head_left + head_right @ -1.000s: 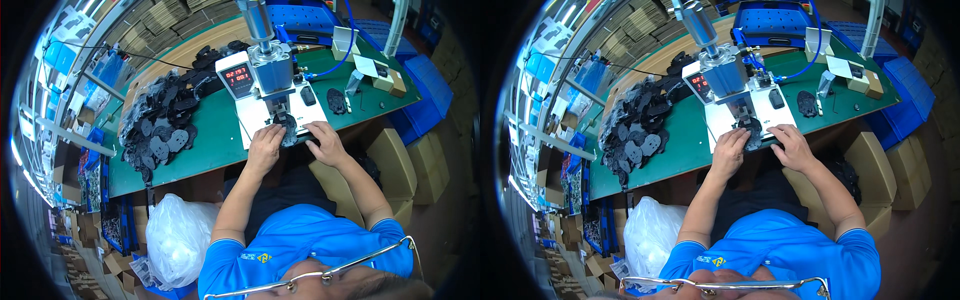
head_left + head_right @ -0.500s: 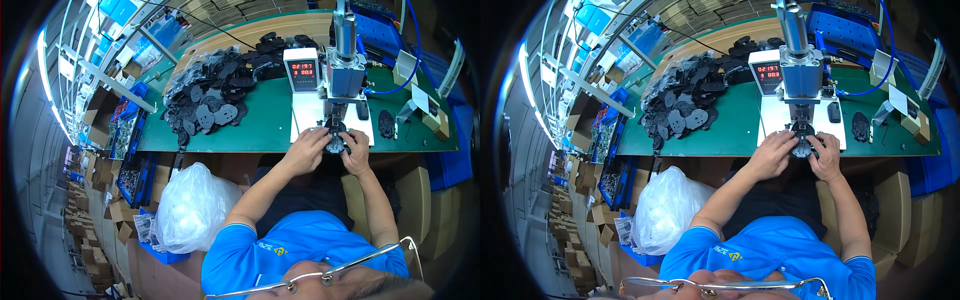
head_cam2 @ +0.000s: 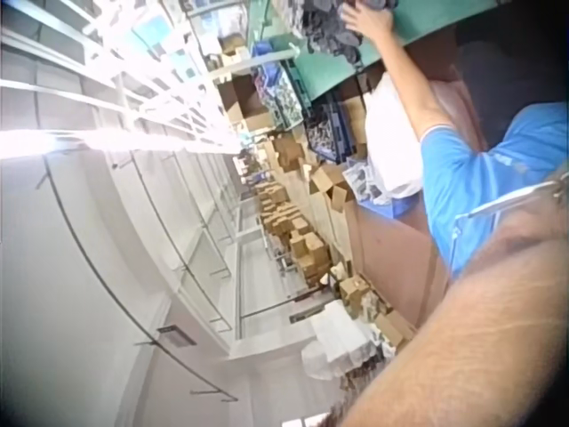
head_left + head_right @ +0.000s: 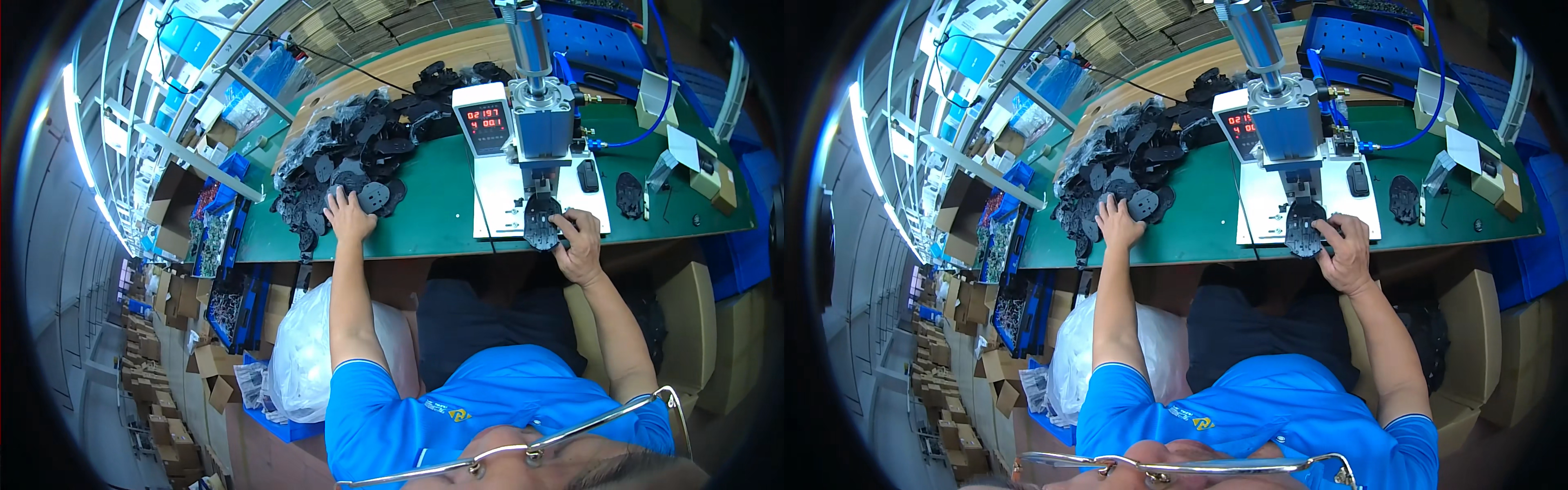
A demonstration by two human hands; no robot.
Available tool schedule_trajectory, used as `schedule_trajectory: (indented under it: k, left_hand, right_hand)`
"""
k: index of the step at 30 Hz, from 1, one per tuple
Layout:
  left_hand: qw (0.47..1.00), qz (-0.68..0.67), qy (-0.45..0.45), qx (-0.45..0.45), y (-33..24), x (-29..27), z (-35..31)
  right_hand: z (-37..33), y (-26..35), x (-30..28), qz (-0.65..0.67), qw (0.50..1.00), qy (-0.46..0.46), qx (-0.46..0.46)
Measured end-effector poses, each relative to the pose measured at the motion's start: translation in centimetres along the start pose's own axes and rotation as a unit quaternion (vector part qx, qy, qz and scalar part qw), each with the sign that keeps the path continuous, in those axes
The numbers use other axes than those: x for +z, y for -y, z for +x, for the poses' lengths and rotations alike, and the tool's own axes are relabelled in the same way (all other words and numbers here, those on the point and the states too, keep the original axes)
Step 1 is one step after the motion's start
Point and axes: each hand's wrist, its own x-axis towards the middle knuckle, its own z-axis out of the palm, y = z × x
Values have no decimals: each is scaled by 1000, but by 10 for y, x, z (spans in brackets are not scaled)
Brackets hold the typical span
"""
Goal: The person repeatedly takes plastic parts from the table, inserts them into a press machine to press them, and places the finished parts into a box by hand.
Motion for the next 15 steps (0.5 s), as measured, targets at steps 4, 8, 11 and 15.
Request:
schedule_trajectory:
  k: [4, 8, 11, 15]
  left_hand:
    - [994, -43, -51, 85, 0, 8, -6]
    - [966, -86, -128, 209, -14, 10, -30]
    - [919, -165, -160, 322, -56, 0, -65]
    - [925, -190, -71, 322, -87, -19, -124]
  right_hand:
    - [-1, 2, -1, 4, 1000, 6, 3]
    - [1, 3, 0, 3, 1000, 10, -1]
    - [-1, -1, -2, -1, 1000, 11, 7]
    - [0, 2, 0, -11, 1000, 17, 7]
